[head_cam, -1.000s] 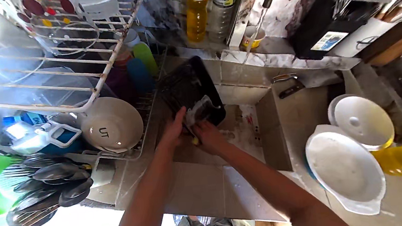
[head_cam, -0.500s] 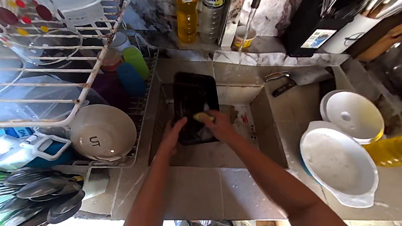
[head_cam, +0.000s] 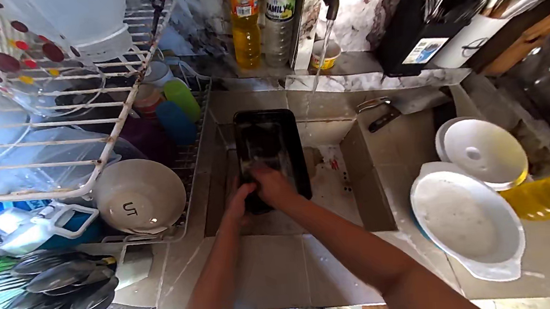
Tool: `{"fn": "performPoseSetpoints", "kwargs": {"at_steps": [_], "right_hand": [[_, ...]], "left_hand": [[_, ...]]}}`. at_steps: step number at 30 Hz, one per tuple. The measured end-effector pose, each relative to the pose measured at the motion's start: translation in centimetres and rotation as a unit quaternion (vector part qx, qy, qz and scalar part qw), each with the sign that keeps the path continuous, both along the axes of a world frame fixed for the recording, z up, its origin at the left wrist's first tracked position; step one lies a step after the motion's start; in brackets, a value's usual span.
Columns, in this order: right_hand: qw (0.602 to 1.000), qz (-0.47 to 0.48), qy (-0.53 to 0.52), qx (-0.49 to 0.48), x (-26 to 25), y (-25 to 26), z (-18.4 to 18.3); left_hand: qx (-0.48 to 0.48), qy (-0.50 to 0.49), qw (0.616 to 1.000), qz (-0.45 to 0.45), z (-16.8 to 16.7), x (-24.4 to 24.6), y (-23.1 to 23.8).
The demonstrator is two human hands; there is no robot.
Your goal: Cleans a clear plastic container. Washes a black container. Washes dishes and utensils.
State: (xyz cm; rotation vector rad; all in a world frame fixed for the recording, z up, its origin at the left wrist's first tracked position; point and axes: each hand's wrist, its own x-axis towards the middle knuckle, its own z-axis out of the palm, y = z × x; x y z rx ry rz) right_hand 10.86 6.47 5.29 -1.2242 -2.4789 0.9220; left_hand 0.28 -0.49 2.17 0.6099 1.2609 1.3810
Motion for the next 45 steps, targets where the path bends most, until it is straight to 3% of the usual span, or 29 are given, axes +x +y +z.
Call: {"fn": "performPoseSetpoints", "kwargs": {"at_steps": [4, 7, 10, 13, 15, 19, 23, 27, 29, 31, 34, 37, 40, 43, 45], "right_hand": [[0.989, -0.06, -0.022, 0.135, -1.2, 6.2, 0.3], [0.971, -0.08, -0.095, 0.204, 0.9, 7.3, -0.4], [0.979, -0.049, -0.15, 0.131, 2.7, 4.0, -0.4], [0.982, -0.062, -0.172, -0.052, 3.2, 0.9, 1.5], [0.979, -0.084, -0.131, -0.133, 3.1, 0.0, 2.6], [0.976, -0.105, 0.02, -0.189, 3.5, 0.4, 2.8], [0.946, -0.137, 0.129, -0.264, 6.0, 2.3, 2.3], [0.903, -0.19, 0.26, -0.283, 11.0, 2.7, 2.0], [0.891, -0.246, 0.295, -0.242, 15.3, 2.0, 2.9], [0.901, -0.334, 0.252, -0.115, 20.3, 0.6, 3.8], [0.899, -0.435, 0.016, 0.058, 27.6, -2.5, 5.2], [0.877, -0.456, -0.138, 0.066, 31.6, -3.9, 3.6], [0.912, -0.397, -0.085, 0.057, 29.9, -3.5, 3.7], [0.953, -0.282, 0.111, -0.026, 21.7, -1.1, 3.9], [0.947, -0.209, 0.219, -0.111, 16.4, 1.6, 2.8]], "left_hand": [[0.008, 0.002, 1.0, -0.014, 0.2, 1.0, -0.1], [0.021, 0.012, 0.999, 0.022, 0.5, 0.3, 0.6], [0.036, 0.01, 0.998, 0.043, 0.0, 0.2, 1.7], [0.036, 0.01, 0.998, 0.056, -0.4, 0.8, 2.9], [0.045, 0.008, 0.998, 0.05, -0.2, 1.8, 3.7], [0.046, 0.03, 0.998, 0.007, -0.4, 3.7, 5.5], [0.005, 0.089, 0.994, -0.06, 0.7, 5.3, 7.3], [-0.026, -0.014, 0.997, -0.066, 1.1, 7.9, 8.9], [-0.056, -0.075, 0.995, -0.047, 0.8, 8.9, 9.4], [-0.066, -0.126, 0.989, -0.035, 0.7, 9.3, 9.3], [-0.061, -0.189, 0.979, -0.038, -0.4, 9.5, 8.8], [-0.054, -0.187, 0.98, -0.043, -1.3, 9.8, 8.9], [-0.025, -0.128, 0.99, -0.054, -1.1, 10.1, 9.4], [0.043, -0.042, 0.996, -0.073, -0.1, 10.6, 10.4], [0.078, 0.027, 0.992, -0.098, 2.0, 11.2, 10.1]]}}
